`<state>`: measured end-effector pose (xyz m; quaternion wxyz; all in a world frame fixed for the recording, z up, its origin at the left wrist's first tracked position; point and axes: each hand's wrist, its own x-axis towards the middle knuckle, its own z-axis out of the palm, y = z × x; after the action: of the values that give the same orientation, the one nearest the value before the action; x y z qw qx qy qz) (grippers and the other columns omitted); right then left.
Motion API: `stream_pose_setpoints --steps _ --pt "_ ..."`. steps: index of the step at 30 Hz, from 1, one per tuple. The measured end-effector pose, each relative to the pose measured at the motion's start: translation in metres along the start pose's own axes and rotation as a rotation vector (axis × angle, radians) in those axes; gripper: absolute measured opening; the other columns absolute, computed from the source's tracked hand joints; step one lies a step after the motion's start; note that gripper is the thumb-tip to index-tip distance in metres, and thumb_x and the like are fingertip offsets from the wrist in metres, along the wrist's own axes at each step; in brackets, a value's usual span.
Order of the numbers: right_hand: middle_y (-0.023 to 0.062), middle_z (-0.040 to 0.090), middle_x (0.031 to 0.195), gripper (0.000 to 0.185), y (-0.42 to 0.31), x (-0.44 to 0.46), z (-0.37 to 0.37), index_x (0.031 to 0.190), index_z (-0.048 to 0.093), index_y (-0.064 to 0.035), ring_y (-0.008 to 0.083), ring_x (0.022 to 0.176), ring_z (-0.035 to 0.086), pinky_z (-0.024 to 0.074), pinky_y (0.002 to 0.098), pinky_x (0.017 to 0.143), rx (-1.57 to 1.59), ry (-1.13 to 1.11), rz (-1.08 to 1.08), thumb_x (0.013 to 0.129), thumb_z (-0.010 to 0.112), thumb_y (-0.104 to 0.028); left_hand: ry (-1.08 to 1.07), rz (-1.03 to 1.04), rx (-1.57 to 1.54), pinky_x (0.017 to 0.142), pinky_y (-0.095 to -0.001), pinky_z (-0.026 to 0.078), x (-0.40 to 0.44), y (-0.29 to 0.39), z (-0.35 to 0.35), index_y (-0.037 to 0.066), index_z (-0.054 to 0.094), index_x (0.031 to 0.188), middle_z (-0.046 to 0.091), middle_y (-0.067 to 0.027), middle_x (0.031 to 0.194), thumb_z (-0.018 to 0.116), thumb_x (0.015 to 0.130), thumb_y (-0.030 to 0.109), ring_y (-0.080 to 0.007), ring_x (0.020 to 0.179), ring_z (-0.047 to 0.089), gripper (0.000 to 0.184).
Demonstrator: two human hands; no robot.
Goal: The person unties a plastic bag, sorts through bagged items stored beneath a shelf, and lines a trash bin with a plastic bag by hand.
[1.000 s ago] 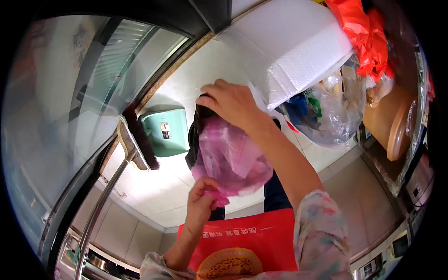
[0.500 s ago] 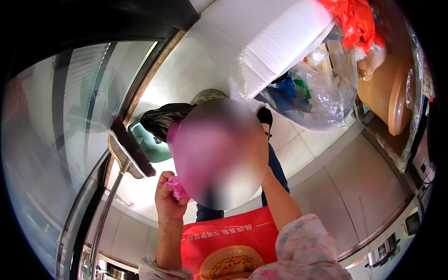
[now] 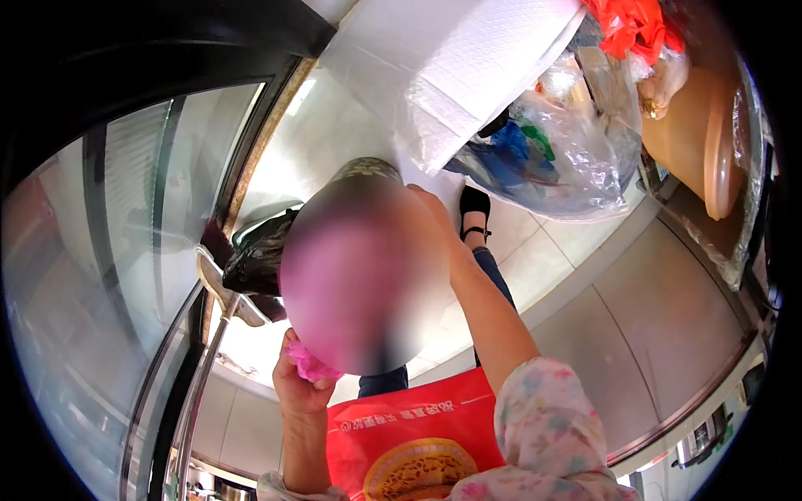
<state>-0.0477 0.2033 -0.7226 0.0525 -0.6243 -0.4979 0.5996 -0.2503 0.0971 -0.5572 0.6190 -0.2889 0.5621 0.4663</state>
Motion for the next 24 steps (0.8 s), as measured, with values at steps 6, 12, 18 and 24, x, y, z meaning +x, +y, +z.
stream_pose_setpoints --steps 6,12,18,24 --pt "0.0131 0.057 0.094 0.023 -0.026 0.027 -0.012 0.096 0.059 -0.0107 0.0312 0.093 0.056 0.0455 0.0378 0.076 -0.412 -0.399 -0.057 0.08 0.049 -0.025 0.032 -0.026 0.098 0.027 -0.0207 0.021 -0.01 -0.001 -0.005 0.007 0.055 0.091 0.057 -0.0035 0.064 0.044 0.091 0.024 -0.0095 0.034 0.036 0.02" --pt "0.0197 0.058 0.081 0.019 -0.005 -0.004 -0.008 0.092 0.051 -0.0051 0.034 0.078 0.058 0.0448 0.0414 0.067 0.066 0.088 -0.212 0.085 0.045 -0.022 0.048 -0.019 -0.014 0.032 -0.0222 0.011 -0.006 0.001 -0.007 0.011 0.051 0.079 0.044 0.0013 0.057 0.044 0.09 0.023 -0.0081 0.036 0.025 0.018" --pt "0.0181 0.054 0.076 0.009 -0.016 -0.054 -0.023 0.088 0.047 -0.0018 0.0282 0.069 0.056 0.0437 0.0352 0.062 0.317 0.295 0.015 0.087 0.049 -0.011 -0.024 -0.057 -0.344 0.032 -0.0209 0.013 0.002 0.002 -0.023 0.01 0.047 0.077 0.039 0.0017 0.058 0.044 0.079 0.005 -0.0077 0.036 0.024 0.007" --pt "0.0089 0.057 0.08 0.012 0.012 -0.045 -0.028 0.096 0.052 -0.0022 0.0171 0.071 0.054 0.0427 0.0272 0.064 0.446 0.575 -0.036 0.088 0.051 -0.01 -0.05 -0.058 -0.275 0.035 -0.0226 0.014 0.019 -0.007 -0.012 0.008 0.046 0.071 0.036 0.0002 0.057 0.044 0.082 0.009 -0.009 0.042 0.028 0.011"
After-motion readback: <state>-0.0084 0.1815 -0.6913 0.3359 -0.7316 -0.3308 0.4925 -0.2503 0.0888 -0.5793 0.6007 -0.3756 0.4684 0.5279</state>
